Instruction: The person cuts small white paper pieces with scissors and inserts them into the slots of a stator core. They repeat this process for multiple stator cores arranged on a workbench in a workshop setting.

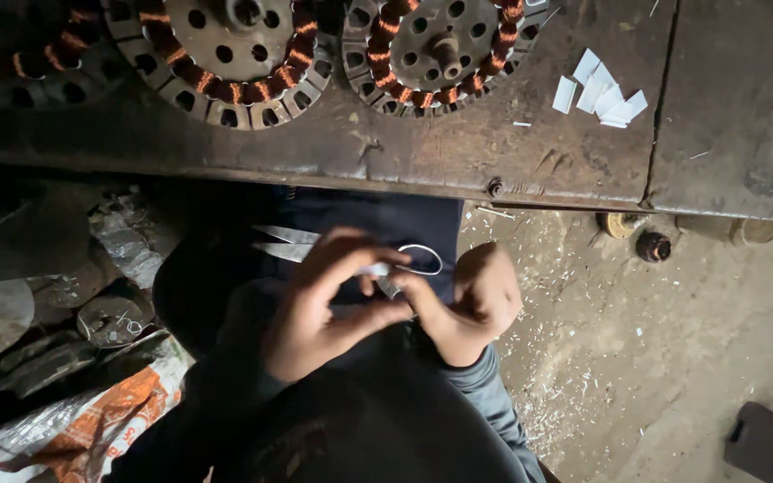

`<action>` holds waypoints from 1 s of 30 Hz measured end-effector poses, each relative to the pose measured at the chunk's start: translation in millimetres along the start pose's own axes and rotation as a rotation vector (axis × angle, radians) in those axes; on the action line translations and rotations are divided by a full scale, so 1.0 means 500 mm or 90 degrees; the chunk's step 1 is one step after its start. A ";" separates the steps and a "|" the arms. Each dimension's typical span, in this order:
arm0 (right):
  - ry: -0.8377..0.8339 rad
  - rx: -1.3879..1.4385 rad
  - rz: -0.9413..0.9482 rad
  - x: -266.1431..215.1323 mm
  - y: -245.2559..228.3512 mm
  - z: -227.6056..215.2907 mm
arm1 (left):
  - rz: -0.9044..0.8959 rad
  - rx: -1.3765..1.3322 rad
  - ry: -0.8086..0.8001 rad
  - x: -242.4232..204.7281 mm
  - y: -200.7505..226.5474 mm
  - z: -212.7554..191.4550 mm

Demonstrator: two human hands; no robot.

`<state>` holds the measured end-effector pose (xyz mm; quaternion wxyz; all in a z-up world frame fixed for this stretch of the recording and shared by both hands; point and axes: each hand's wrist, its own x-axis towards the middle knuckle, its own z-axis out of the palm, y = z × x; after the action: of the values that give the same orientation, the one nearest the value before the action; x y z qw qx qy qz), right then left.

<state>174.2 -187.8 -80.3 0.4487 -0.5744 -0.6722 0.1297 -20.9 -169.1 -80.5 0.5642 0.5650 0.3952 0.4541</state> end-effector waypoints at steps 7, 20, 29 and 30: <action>-0.041 0.167 0.025 0.024 -0.028 0.026 | 0.180 -0.146 -0.228 0.028 -0.038 0.018; -0.108 0.285 0.129 0.015 -0.018 0.025 | 0.193 -0.028 -0.101 0.015 -0.039 0.023; -0.243 0.612 0.370 0.007 -0.031 0.014 | 0.161 -0.050 -0.115 0.013 -0.022 0.040; -0.226 0.650 0.421 0.001 -0.035 0.018 | 0.153 -0.042 -0.117 0.016 -0.020 0.039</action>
<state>155.9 -189.5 -73.2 0.4839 -0.4352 -0.3766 0.6592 0.7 -166.3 -88.9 0.5577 0.6285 0.2565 0.4777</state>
